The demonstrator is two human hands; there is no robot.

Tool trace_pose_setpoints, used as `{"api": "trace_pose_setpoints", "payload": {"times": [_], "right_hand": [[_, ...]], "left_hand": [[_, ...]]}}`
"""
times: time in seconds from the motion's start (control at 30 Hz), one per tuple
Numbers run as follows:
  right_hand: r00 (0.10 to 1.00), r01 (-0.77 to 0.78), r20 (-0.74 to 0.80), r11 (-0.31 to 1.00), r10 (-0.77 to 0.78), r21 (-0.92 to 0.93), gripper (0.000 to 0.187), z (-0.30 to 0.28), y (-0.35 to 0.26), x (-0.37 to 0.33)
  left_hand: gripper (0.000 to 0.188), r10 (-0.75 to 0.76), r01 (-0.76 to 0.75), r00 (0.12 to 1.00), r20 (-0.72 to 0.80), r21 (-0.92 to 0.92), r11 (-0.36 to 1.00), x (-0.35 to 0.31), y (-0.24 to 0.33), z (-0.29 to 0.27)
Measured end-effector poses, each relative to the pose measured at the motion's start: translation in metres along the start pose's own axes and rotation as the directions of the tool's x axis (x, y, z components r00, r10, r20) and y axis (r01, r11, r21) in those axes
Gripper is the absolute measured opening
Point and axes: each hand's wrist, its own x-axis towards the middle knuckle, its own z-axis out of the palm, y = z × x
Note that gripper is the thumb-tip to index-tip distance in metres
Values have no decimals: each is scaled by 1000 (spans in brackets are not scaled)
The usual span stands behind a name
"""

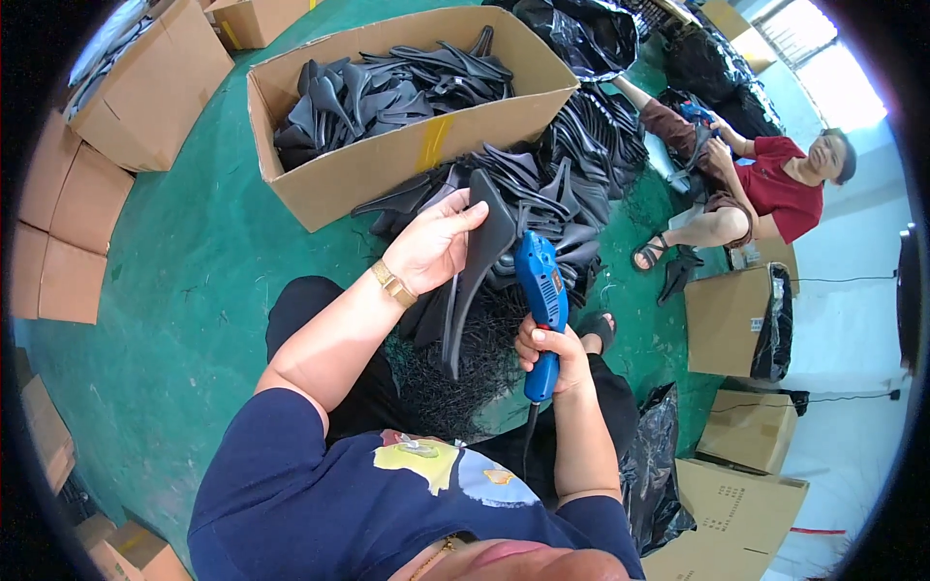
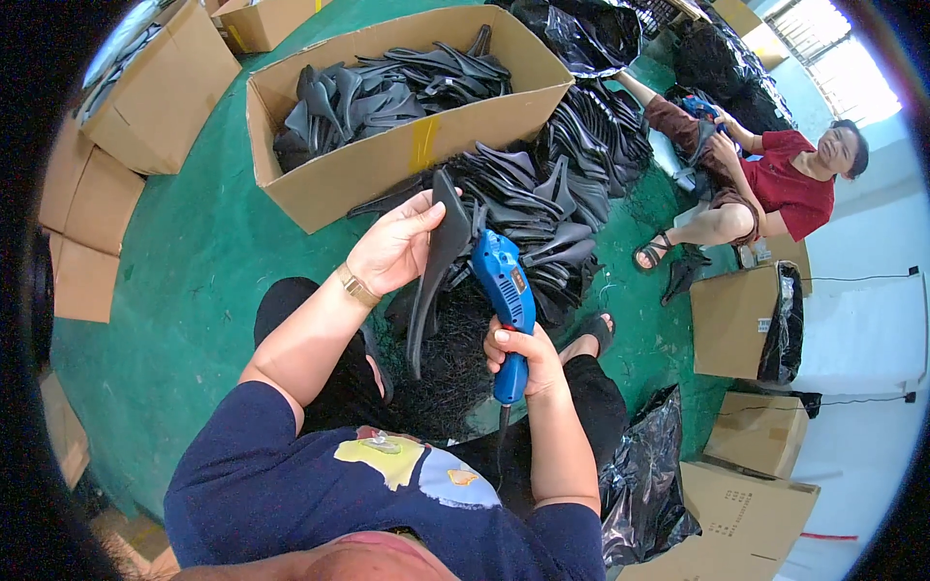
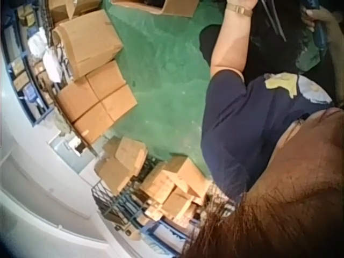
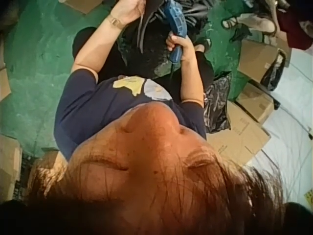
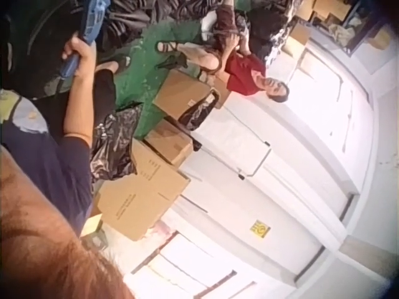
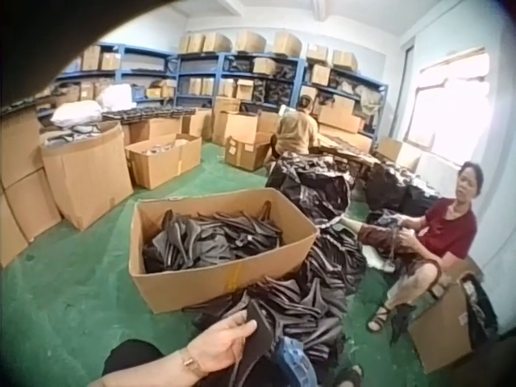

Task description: Applying glue to the edges of black shoe components using a hot glue gun.

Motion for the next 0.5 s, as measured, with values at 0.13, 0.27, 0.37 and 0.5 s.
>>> {"api": "trace_pose_setpoints", "payload": {"times": [0.13, 0.27, 0.37, 0.5], "right_hand": [[998, 35, -52, 997, -39, -74, 24, 7, -4, -1], [996, 14, -88, 986, -29, -167, 24, 13, -3, -8], [996, -16, -86, 980, -1, -199, 25, 15, -2, -9], [997, -64, -62, 980, 53, -191, 26, 9, -2, -9]], "left_hand": [[34, 33, -29, 999, -43, 79, 996, -1, 6, 4], [35, 92, -83, 994, -66, 122, 989, 0, 10, 3], [36, 124, -111, 990, -64, 183, 977, -2, 12, 5], [37, 72, -59, 996, -47, 232, 971, -4, 17, 5]]}}
